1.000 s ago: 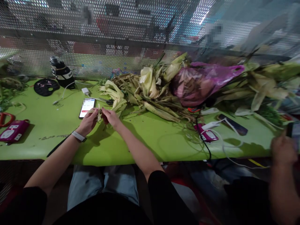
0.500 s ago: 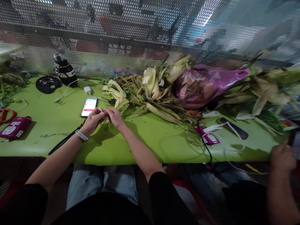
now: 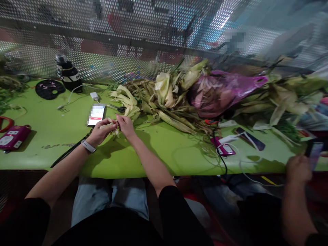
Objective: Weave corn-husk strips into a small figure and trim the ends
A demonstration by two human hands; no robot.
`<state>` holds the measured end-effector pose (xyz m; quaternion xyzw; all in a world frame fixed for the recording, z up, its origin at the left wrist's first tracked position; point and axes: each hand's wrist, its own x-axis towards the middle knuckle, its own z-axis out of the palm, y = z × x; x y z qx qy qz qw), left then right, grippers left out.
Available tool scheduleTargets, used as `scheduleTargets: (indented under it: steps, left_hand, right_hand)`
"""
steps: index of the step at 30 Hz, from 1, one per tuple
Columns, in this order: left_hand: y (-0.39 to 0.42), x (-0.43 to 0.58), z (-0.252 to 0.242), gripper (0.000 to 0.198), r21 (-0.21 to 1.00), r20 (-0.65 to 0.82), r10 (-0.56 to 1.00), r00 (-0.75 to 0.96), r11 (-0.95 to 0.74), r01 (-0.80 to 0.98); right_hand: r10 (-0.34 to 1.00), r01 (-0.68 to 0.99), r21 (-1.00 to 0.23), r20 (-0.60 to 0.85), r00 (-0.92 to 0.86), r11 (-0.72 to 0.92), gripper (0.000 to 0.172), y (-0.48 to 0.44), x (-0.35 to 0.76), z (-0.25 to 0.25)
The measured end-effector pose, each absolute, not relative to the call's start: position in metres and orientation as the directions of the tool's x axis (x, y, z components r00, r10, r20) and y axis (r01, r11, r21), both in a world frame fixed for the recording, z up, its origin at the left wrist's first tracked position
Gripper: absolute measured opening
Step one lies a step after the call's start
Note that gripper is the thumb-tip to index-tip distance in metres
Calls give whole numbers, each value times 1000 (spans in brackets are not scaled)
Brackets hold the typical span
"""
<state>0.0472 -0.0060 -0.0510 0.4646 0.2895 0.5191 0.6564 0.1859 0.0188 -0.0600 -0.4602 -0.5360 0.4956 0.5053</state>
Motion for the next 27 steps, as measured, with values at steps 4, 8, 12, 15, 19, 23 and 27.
scheduleTargets:
  steps: [4, 8, 12, 15, 19, 23, 27]
  left_hand:
    - [-9, 45, -45, 33, 905, 73, 959, 273, 51, -423]
    - [-9, 42, -42, 30, 917, -6, 910, 414, 170, -360]
    - [-8, 41, -39, 28, 898, -59, 877, 477, 255, -359]
    - [-9, 43, -36, 21, 866, -137, 885, 445, 326, -380]
    - [-8, 45, -36, 16, 860, -201, 897, 393, 354, -368]
    - [-5, 43, -42, 19, 901, -185, 912, 365, 306, -309]
    - [-2, 41, -48, 21, 930, -120, 908, 402, 245, -275]
  right_hand:
    - [996, -44, -996, 85, -31, 84, 47, 26, 195, -56]
    - [996, -64, -994, 86, -32, 84, 52, 31, 209, -48]
    - [953, -44, -998, 52, -299, 41, 59, 25, 210, -41]
    - [941, -37, -998, 65, -333, 55, 52, 23, 206, -41]
    - [927, -23, -996, 89, -364, 87, 41, 25, 205, -46]
    - [937, -33, -991, 136, -321, 132, 41, 22, 203, -45]
    - [963, 1, -986, 163, -213, 167, 39, 18, 198, -43]
